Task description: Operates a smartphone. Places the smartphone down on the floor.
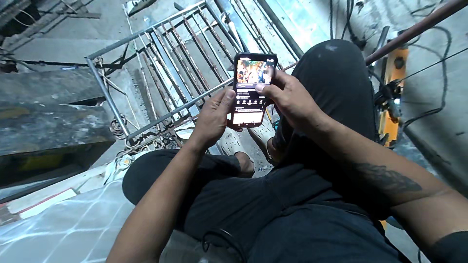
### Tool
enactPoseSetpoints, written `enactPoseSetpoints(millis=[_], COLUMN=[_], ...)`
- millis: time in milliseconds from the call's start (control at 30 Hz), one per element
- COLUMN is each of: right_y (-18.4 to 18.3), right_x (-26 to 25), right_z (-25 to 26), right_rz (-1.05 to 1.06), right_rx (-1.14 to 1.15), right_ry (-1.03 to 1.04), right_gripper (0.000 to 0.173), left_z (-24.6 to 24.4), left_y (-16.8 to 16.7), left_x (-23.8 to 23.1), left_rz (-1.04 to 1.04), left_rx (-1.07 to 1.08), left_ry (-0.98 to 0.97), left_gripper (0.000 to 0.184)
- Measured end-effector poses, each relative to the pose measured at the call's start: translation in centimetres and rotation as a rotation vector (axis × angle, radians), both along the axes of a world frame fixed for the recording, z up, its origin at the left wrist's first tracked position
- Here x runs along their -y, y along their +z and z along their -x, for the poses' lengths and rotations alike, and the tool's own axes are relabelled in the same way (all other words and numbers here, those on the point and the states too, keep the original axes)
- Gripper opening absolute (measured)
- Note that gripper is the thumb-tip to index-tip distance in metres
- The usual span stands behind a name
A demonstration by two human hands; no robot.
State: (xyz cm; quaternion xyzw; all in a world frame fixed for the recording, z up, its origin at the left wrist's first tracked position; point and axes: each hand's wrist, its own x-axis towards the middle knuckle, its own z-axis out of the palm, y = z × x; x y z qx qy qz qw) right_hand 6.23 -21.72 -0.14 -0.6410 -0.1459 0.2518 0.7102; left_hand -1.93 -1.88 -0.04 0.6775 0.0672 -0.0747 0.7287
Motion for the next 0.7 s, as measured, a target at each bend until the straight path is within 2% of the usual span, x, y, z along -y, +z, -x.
enactPoseSetpoints(millis=[200,367,700], right_y=[-0.1,-0.14,0.21], right_x=[-0.32,-0.13,0.31], right_z=[0.14,0.11,-0.1], right_rz=[-0.003,-0.056,-0.021], right_rx=[-0.039,-0.033,-0.028], right_ry=[-0.114,-0.055,0.062], right_gripper=[0.025,0.03,0.04], left_z=[0.2,0.12,-0.01], left_y=[-0.61,-0.38,-0.34], left_x=[0.54,0.56,0.08], left_rz=[-0.058,-0.042,0.092], left_rx=[0.021,-0.002,-0.103], left_ry=[-0.038,-0.019,0.015], left_gripper=[0.036,0.037,0.041])
